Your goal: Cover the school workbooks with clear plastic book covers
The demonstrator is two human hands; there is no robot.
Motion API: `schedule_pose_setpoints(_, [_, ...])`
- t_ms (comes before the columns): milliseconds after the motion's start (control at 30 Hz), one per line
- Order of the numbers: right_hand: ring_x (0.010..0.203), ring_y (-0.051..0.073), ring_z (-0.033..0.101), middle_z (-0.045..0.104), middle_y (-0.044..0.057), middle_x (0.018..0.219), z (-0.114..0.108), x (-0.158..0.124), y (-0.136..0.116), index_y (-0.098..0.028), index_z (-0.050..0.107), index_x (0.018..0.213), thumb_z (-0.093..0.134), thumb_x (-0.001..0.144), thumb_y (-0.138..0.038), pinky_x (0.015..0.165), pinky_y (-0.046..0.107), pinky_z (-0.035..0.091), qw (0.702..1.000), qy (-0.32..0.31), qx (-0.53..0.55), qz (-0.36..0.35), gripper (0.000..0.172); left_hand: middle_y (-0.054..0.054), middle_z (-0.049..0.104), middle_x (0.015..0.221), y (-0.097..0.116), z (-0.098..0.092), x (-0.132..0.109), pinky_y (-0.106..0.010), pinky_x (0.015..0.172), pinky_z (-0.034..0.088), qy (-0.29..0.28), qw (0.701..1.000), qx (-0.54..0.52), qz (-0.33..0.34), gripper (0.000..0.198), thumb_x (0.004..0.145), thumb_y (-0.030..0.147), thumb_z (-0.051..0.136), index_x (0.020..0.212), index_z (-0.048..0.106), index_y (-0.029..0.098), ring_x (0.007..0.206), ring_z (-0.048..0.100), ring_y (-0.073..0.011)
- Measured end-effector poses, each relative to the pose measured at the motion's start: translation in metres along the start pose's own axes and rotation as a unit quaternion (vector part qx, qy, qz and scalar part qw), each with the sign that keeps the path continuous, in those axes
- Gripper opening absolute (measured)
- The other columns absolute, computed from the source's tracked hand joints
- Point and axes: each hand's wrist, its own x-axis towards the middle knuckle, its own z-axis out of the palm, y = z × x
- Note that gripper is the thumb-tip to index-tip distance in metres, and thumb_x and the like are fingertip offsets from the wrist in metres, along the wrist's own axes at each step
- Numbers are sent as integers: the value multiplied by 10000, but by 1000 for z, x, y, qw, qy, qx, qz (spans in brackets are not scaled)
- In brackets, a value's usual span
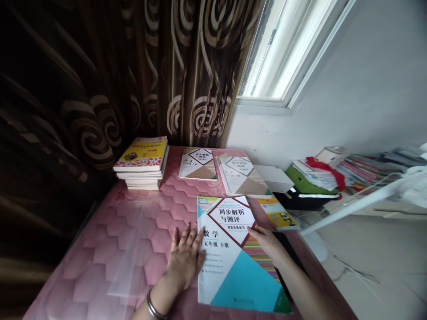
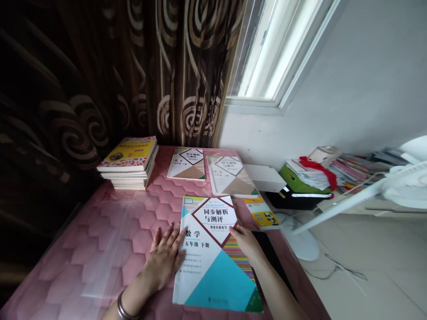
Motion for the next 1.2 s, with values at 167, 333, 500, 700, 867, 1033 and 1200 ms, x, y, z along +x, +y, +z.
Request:
schedule_pose_setpoints(167, [1015, 296, 660, 730, 84, 1045, 1, 7, 3, -171, 725, 919, 525, 734, -527, 798, 334, 499, 999, -10, -26, -16, 448, -50, 287, 1534, 2, -2, 1, -612, 1142, 91, -20, 1000, -18, -13, 557, 959, 360, 331, 1493, 205, 268, 1436, 195, -298])
schedule_pose_setpoints(333, [959, 293, 678, 749, 87, 959, 5, 12, 7, -186, 714, 848, 490, 752, -526, 797, 337, 498, 996, 8, -76, -52, 418, -46, 297, 1534, 2, -3, 2, -583, 1152, 82, -7, 999, -26, -20, 554, 955, 346, 346, 1490, 216, 286, 1435, 207, -281])
schedule_pose_setpoints(500, [969, 287, 676, 749, 79, 961, 7, 10, 6, -193, 704, 883, 469, 774, -530, 805, 338, 500, 994, 13, -84, -63, 425, -44, 296, 1535, 1, -4, 2, -587, 1148, 89, -13, 999, -28, -20, 553, 952, 347, 349, 1488, 227, 288, 1435, 205, -285])
schedule_pose_setpoints(700, [997, 288, 663, 743, 90, 982, 10, 10, 7, -197, 705, 918, 449, 805, -506, 816, 337, 492, 991, 34, -108, -66, 416, -26, 286, 1538, 2, -1, 3, -575, 1157, 83, -12, 999, -28, -38, 541, 954, 344, 327, 1486, 242, 296, 1434, 211, -276])
schedule_pose_setpoints(867, [991, 284, 662, 743, 79, 972, 10, 11, 7, -212, 696, 906, 435, 826, -489, 787, 323, 491, 987, 47, -135, -75, 389, -21, 267, 1541, 5, -6, 4, -574, 1157, 102, -30, 998, -28, -52, 552, 946, 331, 325, 1489, 237, 289, 1433, 219, -272])
schedule_pose_setpoints(1033, [927, 265, 669, 726, 96, 971, 15, 6, 4, -211, 656, 967, 415, 848, -467, 745, 309, 485, 970, 92, -213, -74, 372, -22, 257, 1542, 6, -8, 5, -576, 1158, 94, -35, 998, -24, -55, 552, 944, 321, 317, 1489, 247, 266, 1434, 211, -278])
schedule_pose_setpoints(1200, [993, 279, 623, 655, 172, 1006, 20, -2, -3, -141, 628, 1019, 403, 848, -442, 820, 329, 472, 930, 180, -293, -130, 413, -43, 302, 1529, 4, -3, 5, -577, 1151, 120, -19, 999, -1, -38, 548, 942, 308, 335, 1483, 268, 258, 1422, 248, -284])
